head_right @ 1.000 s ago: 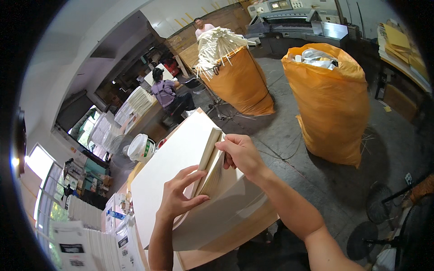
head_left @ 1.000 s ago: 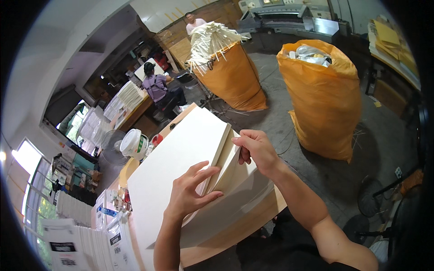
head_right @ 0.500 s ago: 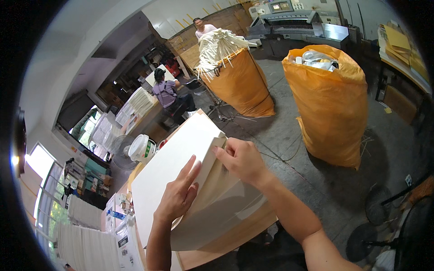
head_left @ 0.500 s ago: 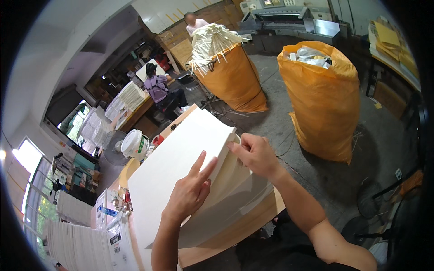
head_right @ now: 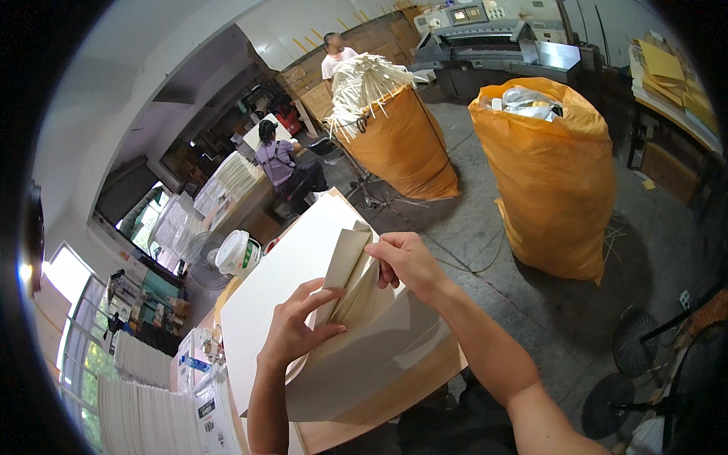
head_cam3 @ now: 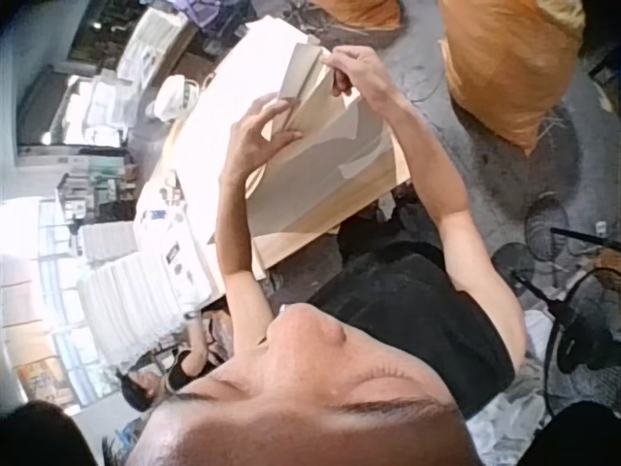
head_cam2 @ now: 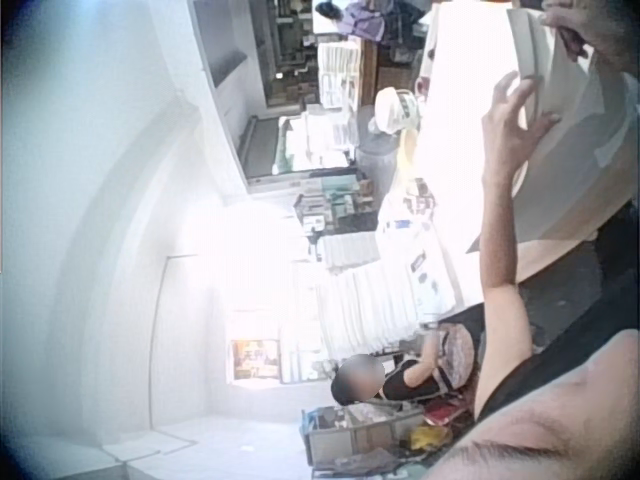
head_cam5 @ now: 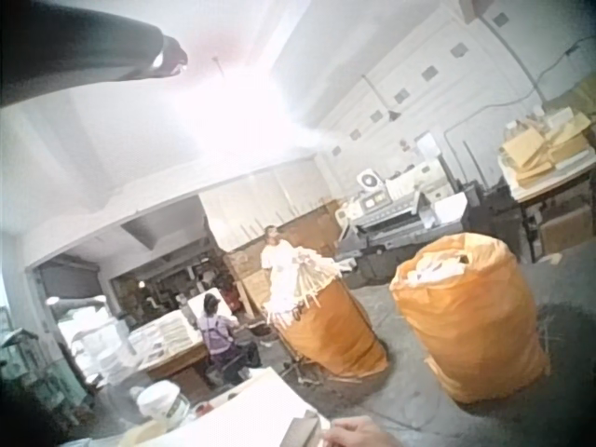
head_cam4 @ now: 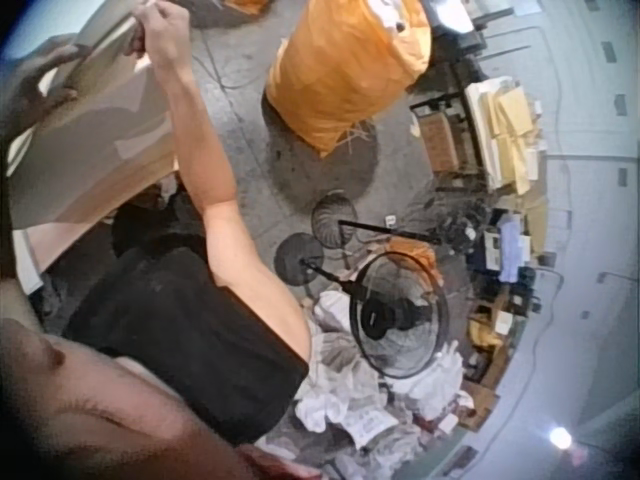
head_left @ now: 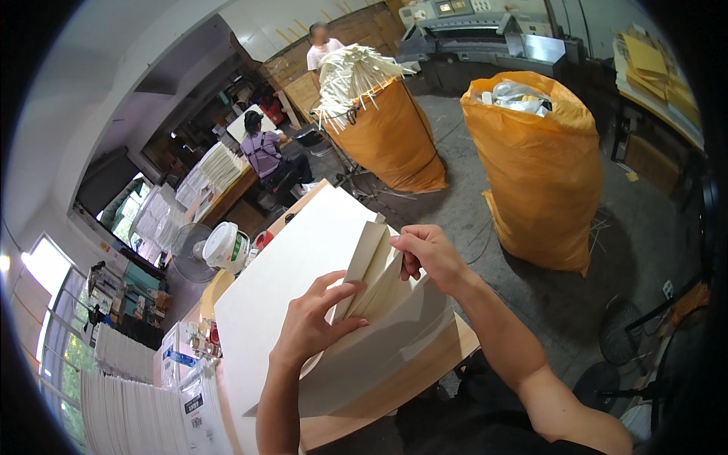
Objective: The person picks up individual sheets of white paper and stacks them neatly onto a pile on a workbench.
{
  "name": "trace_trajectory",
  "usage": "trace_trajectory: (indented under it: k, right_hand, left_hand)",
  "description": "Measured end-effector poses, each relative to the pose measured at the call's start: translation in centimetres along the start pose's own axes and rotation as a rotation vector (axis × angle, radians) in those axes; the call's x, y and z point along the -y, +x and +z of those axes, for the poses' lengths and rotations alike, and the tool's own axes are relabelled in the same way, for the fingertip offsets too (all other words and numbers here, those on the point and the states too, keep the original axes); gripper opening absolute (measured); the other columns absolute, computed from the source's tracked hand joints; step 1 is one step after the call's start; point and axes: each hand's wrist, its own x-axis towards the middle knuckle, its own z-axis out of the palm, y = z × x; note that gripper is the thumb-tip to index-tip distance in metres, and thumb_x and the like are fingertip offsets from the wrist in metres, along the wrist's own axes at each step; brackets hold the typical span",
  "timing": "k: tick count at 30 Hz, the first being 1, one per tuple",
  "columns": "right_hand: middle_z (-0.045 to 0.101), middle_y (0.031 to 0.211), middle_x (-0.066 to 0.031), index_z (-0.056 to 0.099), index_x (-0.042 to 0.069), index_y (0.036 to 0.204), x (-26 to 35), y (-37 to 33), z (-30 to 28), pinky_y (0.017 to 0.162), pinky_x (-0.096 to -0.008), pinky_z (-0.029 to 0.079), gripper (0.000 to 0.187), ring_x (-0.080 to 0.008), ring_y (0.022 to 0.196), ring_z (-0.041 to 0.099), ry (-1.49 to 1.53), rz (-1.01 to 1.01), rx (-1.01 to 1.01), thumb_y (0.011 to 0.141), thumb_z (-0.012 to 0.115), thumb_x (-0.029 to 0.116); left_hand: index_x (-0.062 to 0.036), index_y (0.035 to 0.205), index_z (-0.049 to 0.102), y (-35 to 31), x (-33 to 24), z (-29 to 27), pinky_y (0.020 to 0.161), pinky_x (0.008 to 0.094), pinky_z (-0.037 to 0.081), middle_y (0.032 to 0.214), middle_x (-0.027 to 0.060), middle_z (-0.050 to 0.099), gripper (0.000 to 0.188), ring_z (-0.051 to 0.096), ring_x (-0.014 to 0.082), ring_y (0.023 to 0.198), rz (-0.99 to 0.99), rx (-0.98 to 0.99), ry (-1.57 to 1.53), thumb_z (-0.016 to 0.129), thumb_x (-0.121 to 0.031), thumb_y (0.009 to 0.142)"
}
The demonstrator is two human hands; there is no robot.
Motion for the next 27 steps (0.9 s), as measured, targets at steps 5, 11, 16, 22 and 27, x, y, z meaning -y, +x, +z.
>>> trace_trajectory:
  k: [5, 11, 16, 22, 27]
  right_hand:
    - [0.061, 0.063, -0.0009, 0.063, 0.008, 0.077, 0.6, -0.2, 0.5, 0.046, -0.0255, 0.043, 0.034, -0.0115, 0.054, 0.063, -0.177, -0.069, -0.043, 0.105, 0.064, 0.028]
    - [0.059, 0.062, -0.0026, 0.061, 0.008, 0.077, 0.2, 0.6, 0.6, 0.047, -0.0266, 0.044, 0.031, -0.0138, 0.055, 0.064, 0.013, 0.005, -0.015, 0.104, 0.065, 0.023]
    - [0.058, 0.060, -0.0028, 0.057, 0.010, 0.073, 0.1, 0.5, 0.8, 0.046, -0.0263, 0.044, 0.034, -0.0165, 0.055, 0.066, 0.137, 0.021, -0.020, 0.103, 0.066, 0.023]
    - [0.058, 0.060, -0.0028, 0.056, 0.010, 0.071, 0.1, 0.3, 0.5, 0.046, -0.0261, 0.044, 0.037, -0.0158, 0.054, 0.065, 0.111, 0.003, -0.016, 0.104, 0.066, 0.024]
    - [0.059, 0.061, -0.0025, 0.057, 0.010, 0.073, 0.0, 0.0, 1.0, 0.045, -0.0267, 0.043, 0.034, -0.0150, 0.053, 0.064, -0.182, -0.110, -0.085, 0.104, 0.066, 0.022]
  left_hand:
    - [-0.0230, 0.132, 0.073, -0.3, 0.7, 0.0, 0.095, 0.0413, 0.060, 0.145, 0.0145, 0.066, 0.043, 0.074, 0.0334, 0.111, -0.004, -0.023, 0.014, 0.082, -0.022, 0.090]
    - [-0.0224, 0.132, 0.071, -0.3, 1.1, 0.5, 0.088, 0.0413, 0.062, 0.148, 0.0174, 0.063, 0.035, 0.077, 0.0352, 0.103, 0.023, -0.068, 0.080, 0.074, -0.024, 0.097]
    - [-0.0194, 0.127, 0.073, -0.4, -0.5, 0.3, 0.097, 0.0421, 0.061, 0.144, 0.0130, 0.067, 0.051, 0.071, 0.0343, 0.120, 0.013, -0.032, 0.087, 0.091, -0.018, 0.079]
    - [-0.0209, 0.130, 0.072, -0.3, 0.5, 0.1, 0.095, 0.0412, 0.061, 0.143, 0.0117, 0.067, 0.058, 0.073, 0.0320, 0.118, 0.060, -0.029, 0.037, 0.093, -0.019, 0.076]
    - [-0.0248, 0.133, 0.071, -0.6, 1.3, 1.0, 0.086, 0.0394, 0.063, 0.146, 0.0141, 0.064, 0.049, 0.076, 0.0319, 0.110, 0.043, -0.139, 0.075, 0.086, -0.027, 0.087]
